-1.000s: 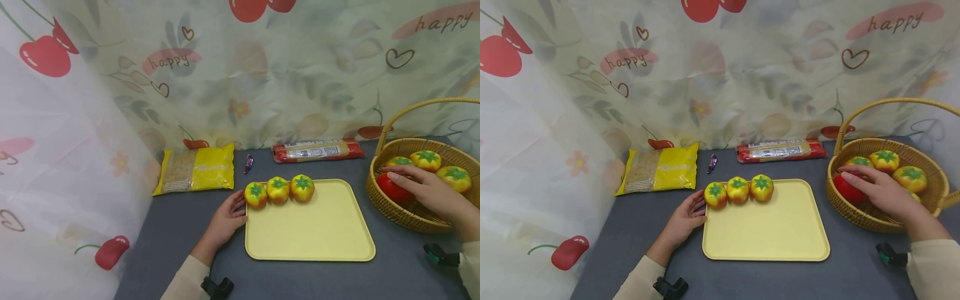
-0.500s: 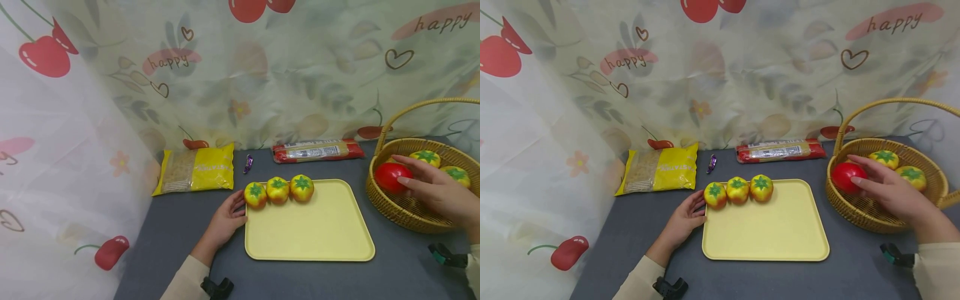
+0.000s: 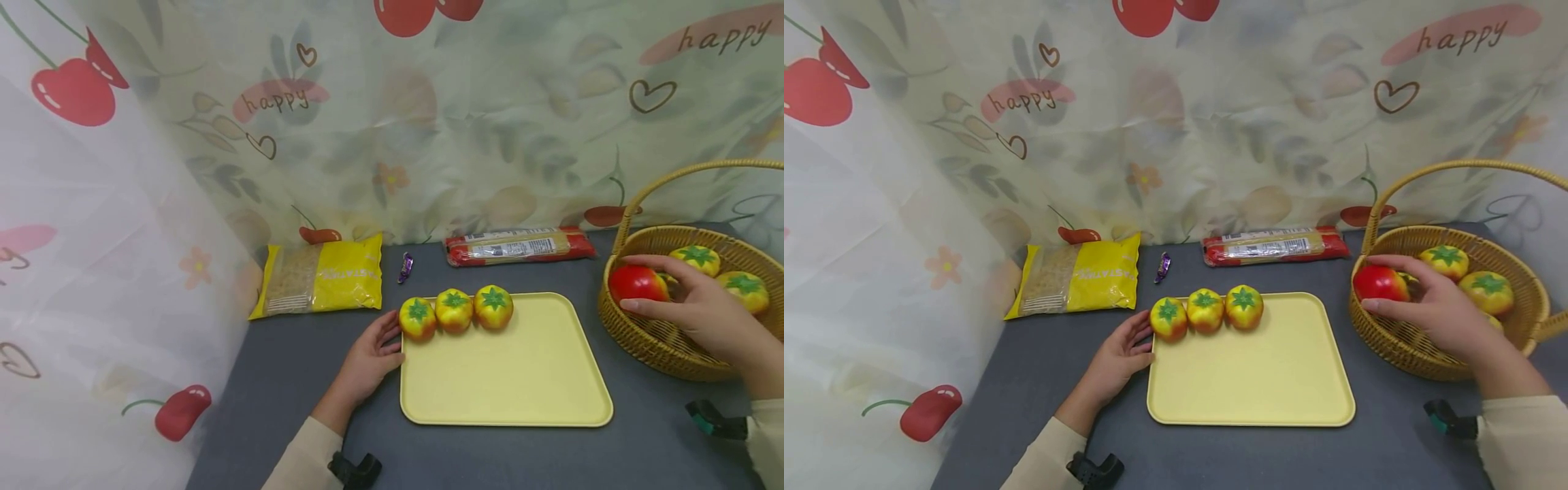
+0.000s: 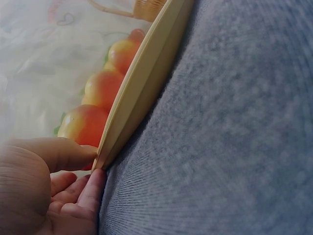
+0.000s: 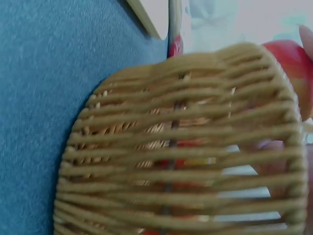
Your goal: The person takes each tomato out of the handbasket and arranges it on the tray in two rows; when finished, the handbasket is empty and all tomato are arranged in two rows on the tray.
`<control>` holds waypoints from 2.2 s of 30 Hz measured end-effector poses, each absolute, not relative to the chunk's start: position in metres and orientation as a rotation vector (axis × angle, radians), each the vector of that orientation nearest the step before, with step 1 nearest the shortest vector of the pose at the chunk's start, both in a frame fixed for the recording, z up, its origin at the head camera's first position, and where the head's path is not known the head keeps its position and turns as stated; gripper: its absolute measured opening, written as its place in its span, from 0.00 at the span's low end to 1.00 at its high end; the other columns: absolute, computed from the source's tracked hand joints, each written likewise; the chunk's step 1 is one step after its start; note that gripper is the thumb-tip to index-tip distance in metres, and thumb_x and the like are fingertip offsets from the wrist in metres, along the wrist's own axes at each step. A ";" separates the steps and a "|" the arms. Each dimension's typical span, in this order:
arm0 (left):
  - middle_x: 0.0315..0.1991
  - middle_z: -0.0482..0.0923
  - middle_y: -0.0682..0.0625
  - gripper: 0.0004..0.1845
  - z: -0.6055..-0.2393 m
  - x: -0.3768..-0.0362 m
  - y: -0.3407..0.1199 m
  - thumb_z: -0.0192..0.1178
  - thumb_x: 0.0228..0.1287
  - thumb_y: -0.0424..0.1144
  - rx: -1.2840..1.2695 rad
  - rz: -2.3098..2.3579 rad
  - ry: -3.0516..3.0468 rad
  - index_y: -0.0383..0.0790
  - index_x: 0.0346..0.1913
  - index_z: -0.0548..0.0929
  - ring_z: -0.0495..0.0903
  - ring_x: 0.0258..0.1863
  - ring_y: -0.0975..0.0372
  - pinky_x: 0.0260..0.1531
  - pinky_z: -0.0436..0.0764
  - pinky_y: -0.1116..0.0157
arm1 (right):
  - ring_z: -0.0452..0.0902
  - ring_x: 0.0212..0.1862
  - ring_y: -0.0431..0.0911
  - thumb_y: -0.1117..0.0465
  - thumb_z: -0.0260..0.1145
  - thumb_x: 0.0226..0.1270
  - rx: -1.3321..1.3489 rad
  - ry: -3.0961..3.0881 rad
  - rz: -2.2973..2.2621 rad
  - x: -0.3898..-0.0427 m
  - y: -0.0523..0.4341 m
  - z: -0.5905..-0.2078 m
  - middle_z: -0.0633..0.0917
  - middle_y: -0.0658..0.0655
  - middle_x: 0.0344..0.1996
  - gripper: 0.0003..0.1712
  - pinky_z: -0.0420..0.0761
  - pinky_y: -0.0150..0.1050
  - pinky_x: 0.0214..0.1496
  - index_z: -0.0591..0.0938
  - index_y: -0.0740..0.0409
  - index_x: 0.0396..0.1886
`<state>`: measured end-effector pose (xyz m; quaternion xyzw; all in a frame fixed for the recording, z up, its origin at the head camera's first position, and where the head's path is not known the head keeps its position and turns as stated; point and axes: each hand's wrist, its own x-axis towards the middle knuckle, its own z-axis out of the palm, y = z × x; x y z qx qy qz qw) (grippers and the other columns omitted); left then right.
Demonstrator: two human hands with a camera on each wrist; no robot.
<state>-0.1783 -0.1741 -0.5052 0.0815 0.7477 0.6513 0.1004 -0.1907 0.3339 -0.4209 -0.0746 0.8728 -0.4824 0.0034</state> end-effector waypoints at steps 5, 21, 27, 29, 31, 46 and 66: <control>0.83 0.61 0.39 0.42 -0.505 -0.178 -0.174 0.64 0.73 0.21 0.243 1.924 2.212 0.33 0.86 0.59 0.66 0.79 0.48 0.72 0.75 0.53 | 0.75 0.51 0.36 0.64 0.76 0.75 -0.299 2.828 -1.476 -0.190 0.325 -0.417 0.67 0.56 0.70 0.39 0.84 0.26 0.42 0.71 0.58 0.80; 0.83 0.62 0.39 0.42 -0.505 -0.178 -0.174 0.65 0.73 0.21 0.239 1.922 2.215 0.34 0.86 0.60 0.66 0.79 0.48 0.71 0.76 0.55 | 0.77 0.50 0.37 0.67 0.77 0.73 -0.468 2.800 -1.489 -0.191 0.286 -0.411 0.68 0.59 0.70 0.40 0.84 0.26 0.42 0.69 0.61 0.80; 0.82 0.63 0.40 0.43 -0.505 -0.178 -0.175 0.65 0.72 0.21 0.233 1.919 2.222 0.35 0.86 0.60 0.67 0.79 0.49 0.70 0.77 0.56 | 0.69 0.60 0.50 0.65 0.81 0.69 -0.548 2.854 -1.386 -0.194 0.272 -0.415 0.71 0.58 0.71 0.39 0.80 0.25 0.43 0.75 0.57 0.76; 0.82 0.63 0.40 0.43 -0.505 -0.178 -0.175 0.65 0.72 0.20 0.226 1.916 2.224 0.35 0.86 0.60 0.67 0.79 0.50 0.70 0.77 0.57 | 0.67 0.61 0.51 0.66 0.81 0.68 -0.596 2.849 -1.385 -0.195 0.269 -0.419 0.71 0.60 0.70 0.39 0.78 0.22 0.46 0.76 0.58 0.76; 0.82 0.63 0.40 0.43 -0.505 -0.179 -0.175 0.65 0.72 0.20 0.227 1.917 2.222 0.35 0.86 0.60 0.67 0.79 0.50 0.70 0.77 0.57 | 0.66 0.61 0.49 0.67 0.82 0.67 -0.646 2.846 -1.374 -0.197 0.265 -0.423 0.70 0.61 0.70 0.39 0.76 0.20 0.49 0.77 0.59 0.75; 0.82 0.63 0.39 0.43 -0.504 -0.179 -0.174 0.64 0.71 0.20 0.222 1.931 2.202 0.34 0.85 0.61 0.66 0.79 0.48 0.71 0.76 0.54 | 0.70 0.65 0.63 0.52 0.80 0.72 -0.590 2.765 -1.204 -0.211 0.244 -0.445 0.70 0.69 0.71 0.44 0.83 0.42 0.54 0.70 0.65 0.79; 0.82 0.63 0.39 0.43 -0.502 -0.178 -0.173 0.64 0.71 0.18 0.229 1.947 2.192 0.34 0.85 0.60 0.66 0.79 0.49 0.71 0.76 0.54 | 0.71 0.65 0.66 0.53 0.80 0.72 -0.540 2.777 -1.169 -0.222 0.235 -0.458 0.69 0.73 0.71 0.46 0.82 0.62 0.60 0.69 0.68 0.79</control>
